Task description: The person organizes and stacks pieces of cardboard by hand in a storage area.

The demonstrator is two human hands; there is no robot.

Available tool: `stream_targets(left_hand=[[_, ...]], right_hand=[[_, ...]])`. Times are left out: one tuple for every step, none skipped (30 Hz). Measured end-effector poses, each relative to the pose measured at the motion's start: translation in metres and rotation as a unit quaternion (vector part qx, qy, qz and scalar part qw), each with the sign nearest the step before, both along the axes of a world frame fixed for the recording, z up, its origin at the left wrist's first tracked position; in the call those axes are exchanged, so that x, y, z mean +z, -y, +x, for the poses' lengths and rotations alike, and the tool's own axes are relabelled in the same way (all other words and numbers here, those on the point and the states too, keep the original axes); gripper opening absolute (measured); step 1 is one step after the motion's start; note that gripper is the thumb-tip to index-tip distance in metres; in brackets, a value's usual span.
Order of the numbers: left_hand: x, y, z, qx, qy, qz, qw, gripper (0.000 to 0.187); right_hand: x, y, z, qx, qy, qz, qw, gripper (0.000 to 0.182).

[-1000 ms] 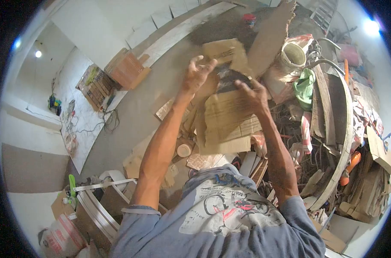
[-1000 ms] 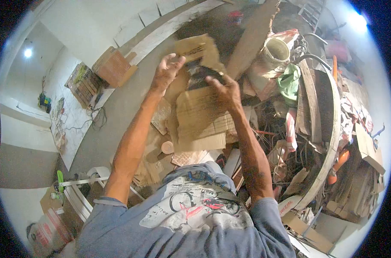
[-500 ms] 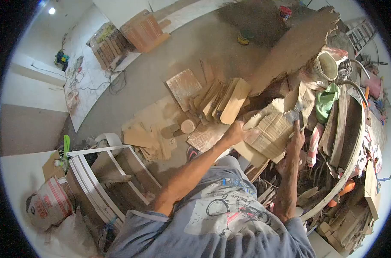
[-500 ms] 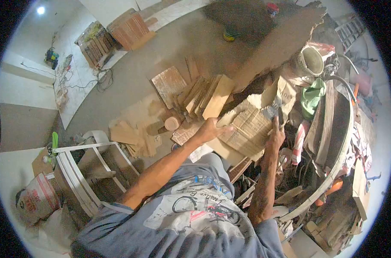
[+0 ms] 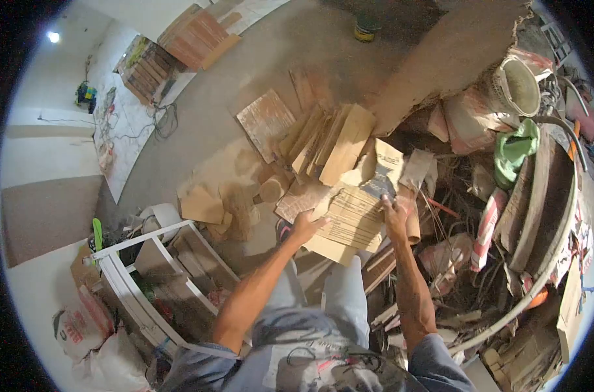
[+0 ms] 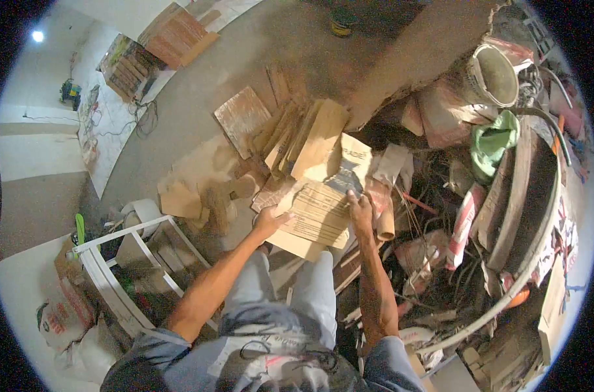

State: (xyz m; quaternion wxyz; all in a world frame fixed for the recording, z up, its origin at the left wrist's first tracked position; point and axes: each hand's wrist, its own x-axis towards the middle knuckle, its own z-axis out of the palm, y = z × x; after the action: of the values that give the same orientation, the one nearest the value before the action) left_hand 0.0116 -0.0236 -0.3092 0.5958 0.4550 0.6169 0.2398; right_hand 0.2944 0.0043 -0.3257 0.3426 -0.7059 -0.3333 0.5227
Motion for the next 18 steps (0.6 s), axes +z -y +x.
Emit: stream_targets(left_hand=[[-0.011, -0.011, -0.003, 0.013, -0.037, 0.032, 0.999, 0.036], [-0.025, -0.021, -0.007, 0.023, -0.073, 0.063, 0.995, 0.035], [-0.044, -0.036, -0.010, 0.015, -0.065, 0.004, 0.998, 0.033], [-0.064, -0.052, -0.010, 0.025, -0.062, 0.019, 0.998, 0.032], [-0.085, -0.068, -0.009, 0.033, -0.060, 0.034, 0.997, 0.032], [-0.108, -0.084, -0.008, 0.042, -0.057, 0.048, 0.996, 0.031], [-0.131, -0.101, -0.006, 0.047, -0.054, 0.069, 0.995, 0.031], [-0.155, -0.118, -0.003, 0.054, -0.051, 0.089, 0.993, 0.031], [-0.179, -0.133, 0.000, 0.061, -0.049, 0.108, 0.991, 0.030], [-0.203, -0.145, 0.003, 0.068, -0.047, 0.126, 0.989, 0.030], [-0.210, -0.162, 0.008, 0.053, -0.099, 0.119, 0.986, 0.030], [-0.216, -0.175, 0.014, 0.038, -0.150, 0.109, 0.982, 0.030], [-0.239, -0.182, 0.017, 0.042, -0.153, 0.102, 0.982, 0.031], [-0.262, -0.188, 0.020, 0.047, -0.154, 0.093, 0.983, 0.033], [-0.282, -0.192, 0.024, 0.052, -0.154, 0.085, 0.983, 0.034], [-0.307, -0.193, 0.024, 0.060, -0.169, 0.068, 0.981, 0.036], [-0.330, -0.193, 0.022, 0.067, -0.185, 0.052, 0.979, 0.037], [-0.352, -0.193, 0.019, 0.073, -0.201, 0.040, 0.976, 0.038]], right_hand=[[-0.029, -0.018, -0.004, 0.007, 0.009, 0.005, 1.000, 0.050], [-0.061, -0.036, -0.009, 0.012, 0.017, 0.008, 1.000, 0.049], [-0.093, -0.050, -0.009, 0.017, 0.026, 0.009, 0.999, 0.048], [-0.113, -0.069, -0.013, 0.019, 0.010, 0.006, 1.000, 0.048], [-0.128, -0.090, -0.017, 0.020, -0.006, 0.003, 1.000, 0.048], [-0.143, -0.109, -0.020, 0.021, -0.022, -0.001, 1.000, 0.049], [-0.157, -0.126, -0.021, 0.023, -0.028, 0.028, 0.999, 0.048], [-0.174, -0.141, -0.022, 0.027, -0.034, 0.057, 0.997, 0.048], [-0.191, -0.155, -0.026, 0.032, -0.041, 0.084, 0.995, 0.047], [-0.214, -0.166, -0.027, 0.009, -0.003, 0.060, 0.998, 0.046], [-0.234, -0.179, -0.025, 0.029, 0.059, 0.057, 0.996, 0.046], [-0.254, -0.186, -0.025, 0.050, 0.121, 0.052, 0.990, 0.045], [-0.277, -0.191, -0.032, 0.064, 0.211, 0.096, 0.971, 0.050], [-0.298, -0.192, -0.037, 0.079, 0.300, 0.137, 0.941, 0.056], [-0.315, -0.190, -0.040, 0.095, 0.385, 0.181, 0.900, 0.062], [-0.324, -0.184, -0.047, 0.135, 0.390, 0.180, 0.893, 0.068], [-0.328, -0.179, -0.060, 0.174, 0.393, 0.181, 0.885, 0.075], [-0.331, -0.178, -0.072, 0.210, 0.396, 0.183, 0.875, 0.082]])
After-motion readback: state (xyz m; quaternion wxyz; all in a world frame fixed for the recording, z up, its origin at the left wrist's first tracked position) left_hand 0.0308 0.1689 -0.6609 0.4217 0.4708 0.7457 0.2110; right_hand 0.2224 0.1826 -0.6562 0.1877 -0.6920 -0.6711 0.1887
